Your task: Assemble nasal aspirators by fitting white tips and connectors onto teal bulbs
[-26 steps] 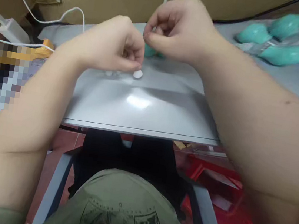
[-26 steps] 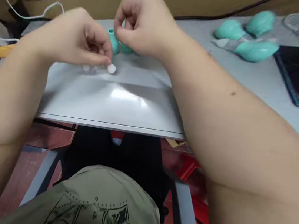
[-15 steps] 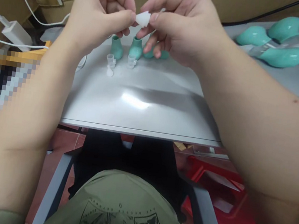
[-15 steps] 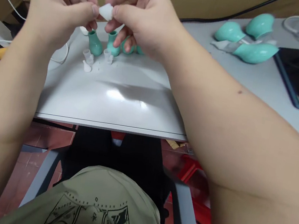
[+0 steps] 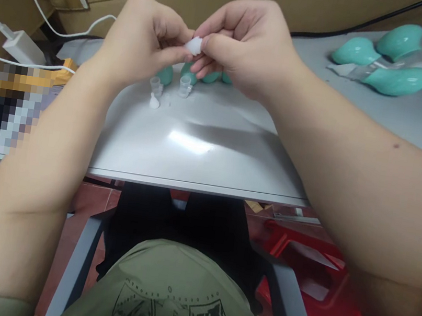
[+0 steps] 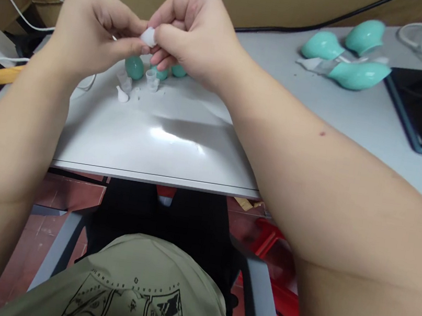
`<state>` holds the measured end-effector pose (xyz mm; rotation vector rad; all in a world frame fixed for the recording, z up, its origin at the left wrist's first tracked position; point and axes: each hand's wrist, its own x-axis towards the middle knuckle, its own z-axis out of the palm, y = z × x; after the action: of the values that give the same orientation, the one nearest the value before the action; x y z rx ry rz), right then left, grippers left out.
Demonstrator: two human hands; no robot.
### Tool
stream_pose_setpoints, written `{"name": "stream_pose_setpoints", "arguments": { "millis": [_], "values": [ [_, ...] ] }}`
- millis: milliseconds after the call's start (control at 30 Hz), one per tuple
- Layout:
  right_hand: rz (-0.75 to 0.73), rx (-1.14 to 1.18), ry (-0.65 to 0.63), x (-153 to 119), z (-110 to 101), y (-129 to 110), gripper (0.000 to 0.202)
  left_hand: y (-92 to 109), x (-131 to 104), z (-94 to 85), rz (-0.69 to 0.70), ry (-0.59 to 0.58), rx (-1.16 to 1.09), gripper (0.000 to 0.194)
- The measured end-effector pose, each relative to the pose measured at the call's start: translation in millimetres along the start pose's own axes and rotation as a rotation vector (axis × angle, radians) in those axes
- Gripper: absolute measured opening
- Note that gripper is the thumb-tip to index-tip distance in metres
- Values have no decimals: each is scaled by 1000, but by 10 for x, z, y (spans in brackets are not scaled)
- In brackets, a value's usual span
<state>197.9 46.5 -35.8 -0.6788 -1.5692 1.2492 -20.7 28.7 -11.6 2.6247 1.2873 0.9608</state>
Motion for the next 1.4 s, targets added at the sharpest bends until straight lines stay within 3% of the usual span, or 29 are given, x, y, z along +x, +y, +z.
{"name": "stream_pose_setpoints", "arguments": {
  "millis": [433,800,1133,1400],
  "values": [
    [-24,67,39,-2,28,61,34,-91,48,2,89,24,94,50],
    [11,188,75,-30,79,56,31,-15,31,10,50,55,33,62],
    [125,327,-44,-20,-62,87,17,-28,29,-15,96,68,62,58],
    [78,333,-42,-39,-21,142,15,-25,27,0,104,87,69,61]
  ]
}}
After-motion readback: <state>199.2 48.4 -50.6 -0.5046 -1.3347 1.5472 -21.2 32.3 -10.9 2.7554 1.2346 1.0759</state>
